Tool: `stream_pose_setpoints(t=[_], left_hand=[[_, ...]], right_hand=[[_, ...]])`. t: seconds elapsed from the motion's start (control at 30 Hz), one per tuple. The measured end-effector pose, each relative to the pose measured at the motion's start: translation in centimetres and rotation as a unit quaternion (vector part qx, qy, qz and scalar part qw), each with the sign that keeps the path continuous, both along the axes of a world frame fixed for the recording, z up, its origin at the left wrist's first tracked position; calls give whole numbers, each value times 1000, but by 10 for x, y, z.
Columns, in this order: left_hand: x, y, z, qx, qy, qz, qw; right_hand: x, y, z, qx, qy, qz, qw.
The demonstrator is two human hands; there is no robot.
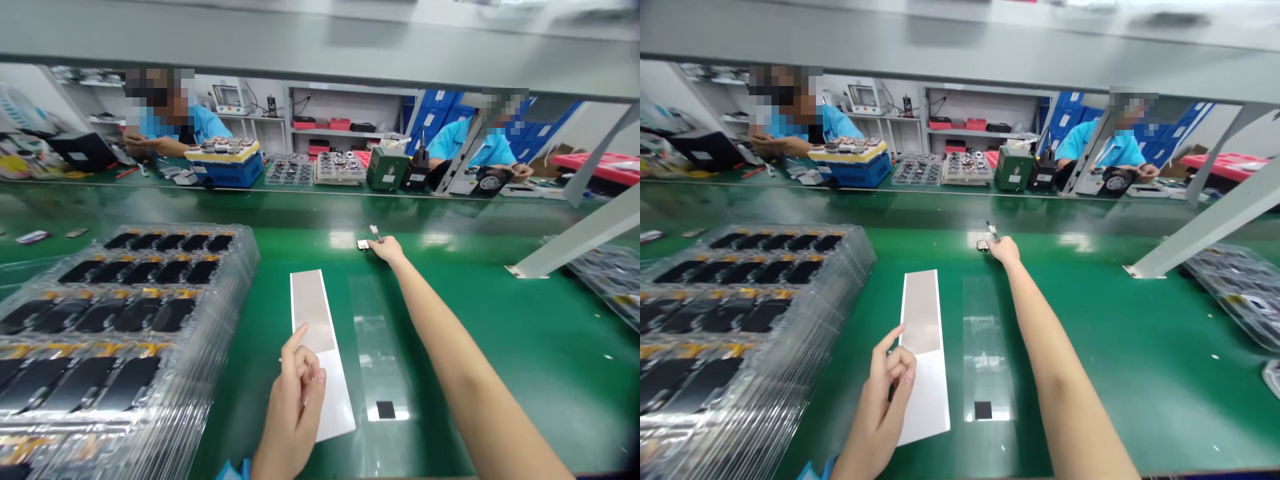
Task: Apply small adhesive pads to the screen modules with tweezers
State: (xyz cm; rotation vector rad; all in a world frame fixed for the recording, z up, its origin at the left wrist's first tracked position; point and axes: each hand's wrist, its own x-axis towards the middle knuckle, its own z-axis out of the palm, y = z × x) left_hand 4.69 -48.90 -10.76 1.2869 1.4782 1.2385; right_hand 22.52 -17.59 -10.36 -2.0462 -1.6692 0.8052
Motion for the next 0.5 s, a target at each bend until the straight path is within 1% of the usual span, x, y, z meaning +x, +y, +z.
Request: stream_pose_setpoints(t=[0.1, 0.2, 0.3, 0.37, 0.43, 0.5], left_hand=[[1, 1, -2, -4, 5, -4, 1000], [2, 2, -1, -2, 15, -9, 1000], [0, 2, 1, -14, 12, -16, 1000], [-1, 2, 3, -7, 16, -21, 1000], [-2, 2, 2, 8, 22, -23, 999], [-2, 4, -1, 21, 29, -22, 999]], right_hand=[[9, 4, -2, 4, -29, 1, 1000], [24, -10, 5, 36, -35, 18, 999], [39, -38, 13, 81, -19, 40, 996], [45, -62, 13, 112, 1, 52, 992], [46, -86, 9, 144, 27, 58, 987], [46, -105, 1, 178, 52, 51, 981]])
